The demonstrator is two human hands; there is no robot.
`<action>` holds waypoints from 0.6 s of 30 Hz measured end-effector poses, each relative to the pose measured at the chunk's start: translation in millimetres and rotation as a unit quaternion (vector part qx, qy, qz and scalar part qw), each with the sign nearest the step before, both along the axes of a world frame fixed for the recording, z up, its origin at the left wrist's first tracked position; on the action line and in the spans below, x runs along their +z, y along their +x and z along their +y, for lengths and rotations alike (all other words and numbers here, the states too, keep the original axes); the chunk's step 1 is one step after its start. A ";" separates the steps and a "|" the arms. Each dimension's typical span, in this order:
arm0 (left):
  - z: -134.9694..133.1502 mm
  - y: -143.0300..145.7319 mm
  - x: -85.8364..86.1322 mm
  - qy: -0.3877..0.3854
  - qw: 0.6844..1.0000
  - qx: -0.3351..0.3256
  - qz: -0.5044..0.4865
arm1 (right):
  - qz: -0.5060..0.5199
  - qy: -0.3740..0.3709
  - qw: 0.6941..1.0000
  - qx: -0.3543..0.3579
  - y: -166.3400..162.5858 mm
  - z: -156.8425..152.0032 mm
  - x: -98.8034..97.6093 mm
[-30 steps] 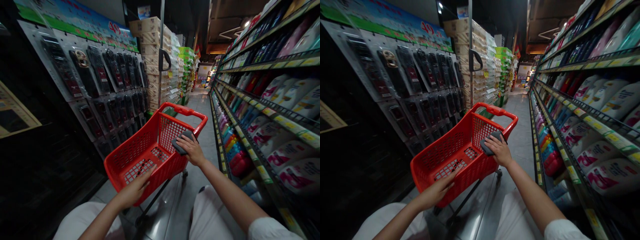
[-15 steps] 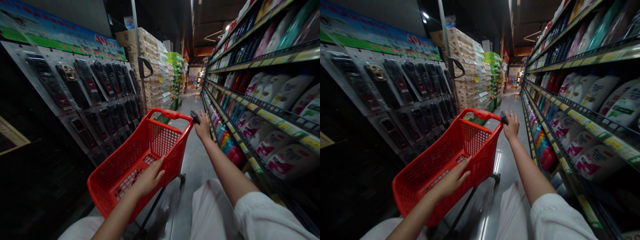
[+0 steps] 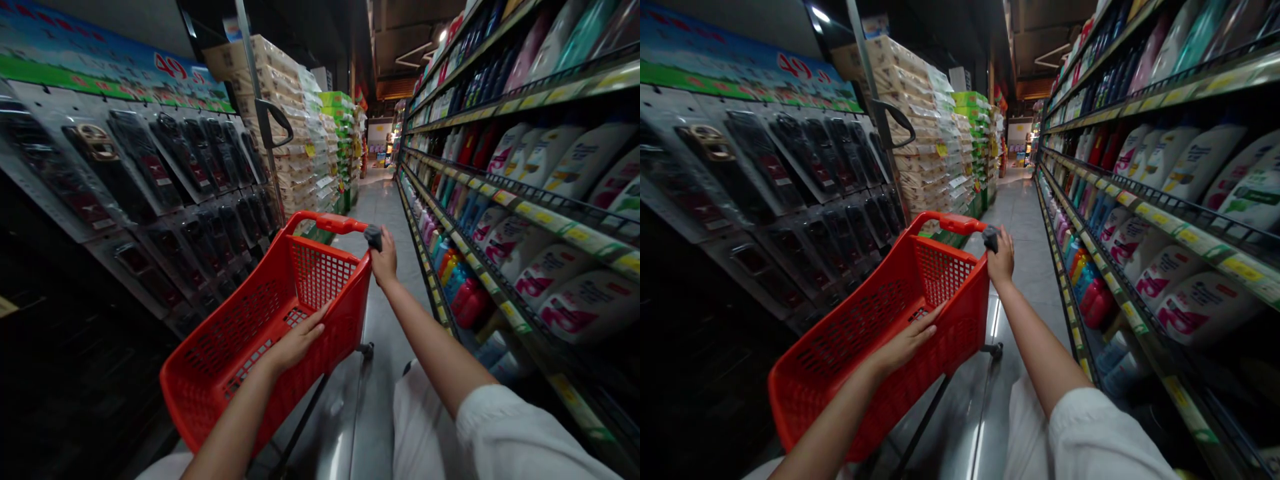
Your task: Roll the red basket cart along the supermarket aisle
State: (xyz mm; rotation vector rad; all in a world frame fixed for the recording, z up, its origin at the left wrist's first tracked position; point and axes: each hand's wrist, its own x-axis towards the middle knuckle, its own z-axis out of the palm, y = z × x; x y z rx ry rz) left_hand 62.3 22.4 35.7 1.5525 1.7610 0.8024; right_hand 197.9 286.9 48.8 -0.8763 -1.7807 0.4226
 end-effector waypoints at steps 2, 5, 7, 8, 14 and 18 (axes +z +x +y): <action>2.7 0.3 -1.2 0.004 0.999 -0.006 -0.032 | 0.029 -0.034 0.999 -0.023 -7.2 22.7 9.8; 6.1 2.4 -2.4 0.017 0.997 -0.008 -0.078 | 0.010 -0.045 0.998 -0.036 -11.0 19.4 2.4; 7.8 4.9 -2.4 0.021 0.993 -0.006 -0.113 | 0.011 -0.032 0.998 -0.044 -9.8 -6.6 -18.6; 8.6 6.4 -2.5 0.023 0.991 -0.006 -0.133 | 0.019 -0.021 0.999 -0.037 -8.7 -23.2 -32.3; 12.6 15.8 -9.4 0.039 0.944 0.008 -0.329 | 0.196 -0.027 0.977 0.079 -8.6 -70.2 -79.6; 12.8 21.1 -13.5 0.036 0.915 0.025 -0.401 | 0.332 -0.109 0.935 0.057 -14.8 -27.0 -35.7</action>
